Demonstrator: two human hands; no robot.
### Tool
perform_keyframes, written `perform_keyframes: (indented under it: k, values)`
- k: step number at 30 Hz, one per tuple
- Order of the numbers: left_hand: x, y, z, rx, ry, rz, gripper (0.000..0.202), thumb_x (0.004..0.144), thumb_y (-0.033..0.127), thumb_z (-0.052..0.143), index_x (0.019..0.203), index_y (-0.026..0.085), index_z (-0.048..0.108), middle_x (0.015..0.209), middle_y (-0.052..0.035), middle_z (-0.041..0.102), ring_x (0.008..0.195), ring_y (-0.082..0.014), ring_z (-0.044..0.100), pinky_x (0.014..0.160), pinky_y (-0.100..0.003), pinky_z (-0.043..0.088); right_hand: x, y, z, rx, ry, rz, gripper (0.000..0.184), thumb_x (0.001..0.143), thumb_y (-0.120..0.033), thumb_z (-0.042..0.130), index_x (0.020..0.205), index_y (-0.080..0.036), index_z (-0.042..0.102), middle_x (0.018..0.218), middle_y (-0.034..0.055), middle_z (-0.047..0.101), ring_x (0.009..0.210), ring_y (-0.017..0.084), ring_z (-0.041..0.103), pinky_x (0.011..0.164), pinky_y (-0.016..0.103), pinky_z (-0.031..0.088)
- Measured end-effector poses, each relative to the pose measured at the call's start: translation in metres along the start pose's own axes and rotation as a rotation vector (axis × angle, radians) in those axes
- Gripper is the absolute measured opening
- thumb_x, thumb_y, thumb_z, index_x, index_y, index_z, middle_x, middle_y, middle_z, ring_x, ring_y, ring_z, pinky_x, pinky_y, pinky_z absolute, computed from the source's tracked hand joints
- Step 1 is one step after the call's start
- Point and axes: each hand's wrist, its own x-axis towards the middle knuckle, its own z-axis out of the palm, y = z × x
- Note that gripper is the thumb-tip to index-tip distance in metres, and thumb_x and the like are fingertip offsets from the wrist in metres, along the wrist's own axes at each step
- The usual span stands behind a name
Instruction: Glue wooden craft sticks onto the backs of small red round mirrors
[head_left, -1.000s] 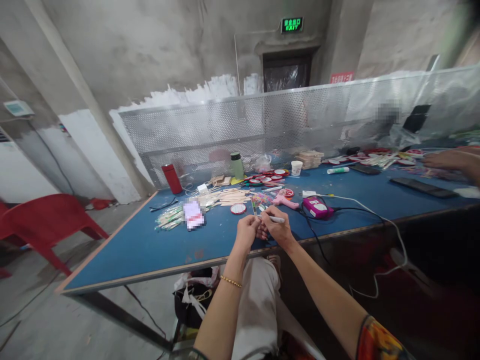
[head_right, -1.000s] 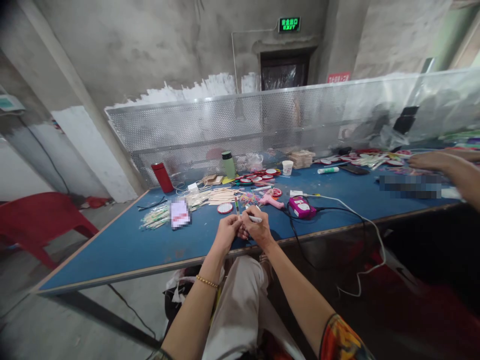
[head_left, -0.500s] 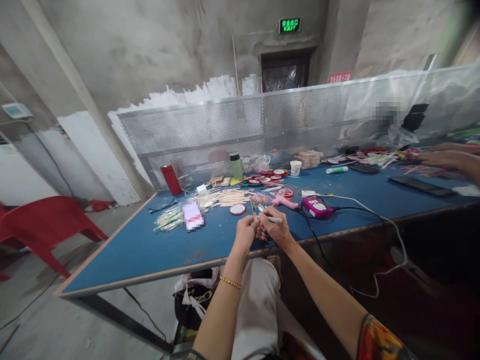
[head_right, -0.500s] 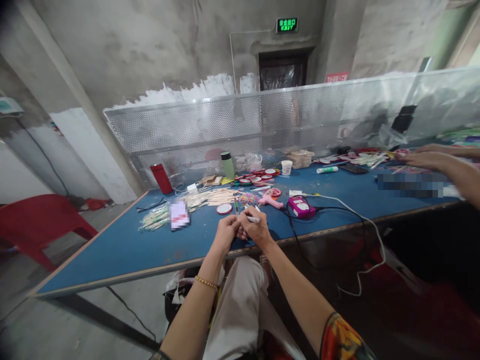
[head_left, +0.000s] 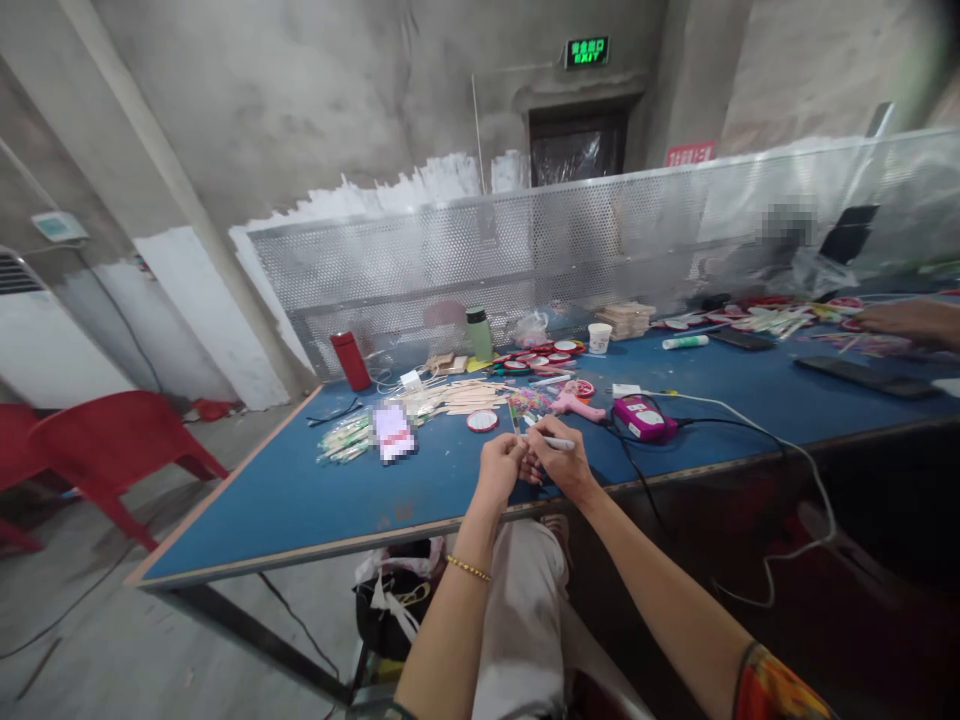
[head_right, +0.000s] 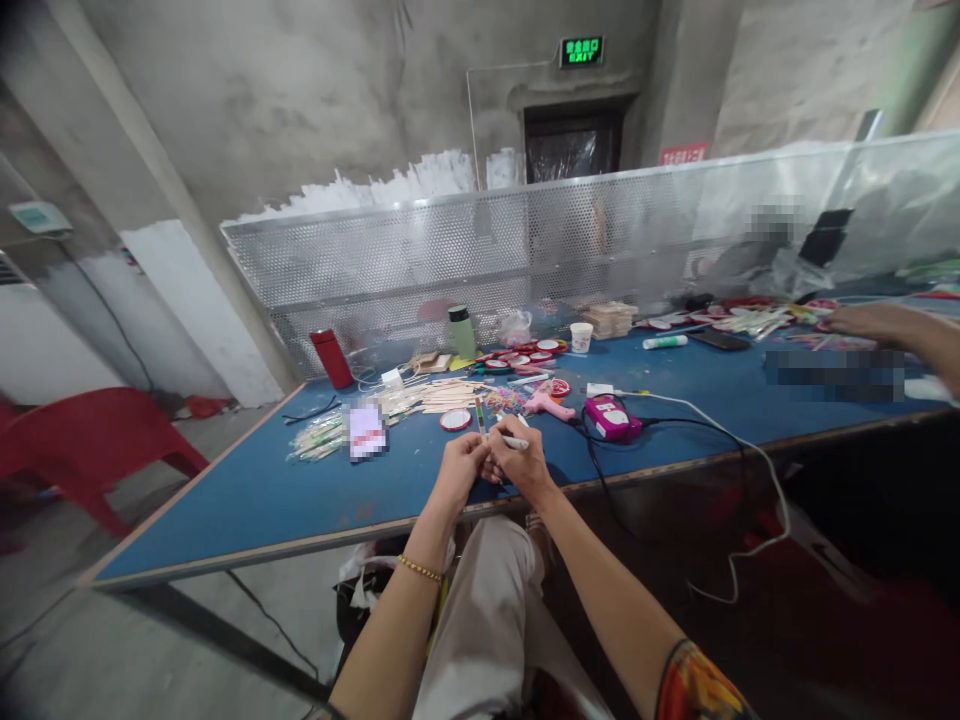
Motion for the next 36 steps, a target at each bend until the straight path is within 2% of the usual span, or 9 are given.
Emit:
perform_keyframes:
  k: [5,11,22,27,36]
  values:
    - [-0.0006,0.0012,0.0002,0.010,0.003,-0.004,0.027,0.067,0.038,0.071,0.067,0.016,0.054,0.054,0.0001,0.062,0.043,-0.0143,0.060,0.044,-0.026,0.051,0.0002,0.0004,-0.0008,-0.006,0.029,0.005,0.021,0.081,-0.033,0.055,0.063,-0.022,0.052,0.053,-0.0027,0.057,0.041,0.011,0.051,0.042,0.023,0.042]
    - [-0.0019,0.0015,0.0001,0.000,-0.007,0.005,0.030,0.068,0.041,0.071,0.064,0.016,0.056,0.050,0.0005,0.061,0.043,-0.0136,0.059,0.045,-0.025,0.050,-0.0009,-0.0028,-0.0003,0.044,-0.016,0.018,0.022,0.083,-0.036,0.054,0.066,-0.023,0.052,0.049,-0.0042,0.054,0.039,0.012,0.052,0.041,0.024,0.043]
    - [-0.0015,0.0007,0.0006,0.017,0.009,0.025,0.026,0.069,0.037,0.070,0.062,0.017,0.054,0.050,0.0002,0.060,0.042,-0.0140,0.058,0.045,-0.027,0.050,-0.0006,-0.0024,-0.0007,0.042,-0.040,0.023,0.021,0.082,-0.036,0.056,0.066,-0.023,0.053,0.049,-0.0048,0.054,0.037,0.011,0.052,0.039,0.023,0.042]
    - [0.0006,-0.0026,-0.0008,0.023,0.004,0.042,0.031,0.070,0.041,0.071,0.062,0.017,0.053,0.049,0.0008,0.059,0.042,-0.0138,0.058,0.045,-0.026,0.050,-0.0012,-0.0051,-0.0005,0.065,-0.048,0.051,0.021,0.081,-0.038,0.056,0.066,-0.024,0.052,0.048,-0.0050,0.053,0.035,0.012,0.051,0.037,0.024,0.042]
    - [0.0032,-0.0060,-0.0010,0.016,0.010,0.038,0.034,0.068,0.044,0.072,0.062,0.017,0.053,0.048,0.0000,0.060,0.041,-0.0140,0.058,0.044,-0.026,0.050,-0.0001,-0.0052,-0.0014,0.012,-0.018,-0.003,0.021,0.082,-0.035,0.054,0.065,-0.023,0.053,0.048,-0.0040,0.054,0.037,0.013,0.052,0.039,0.024,0.043]
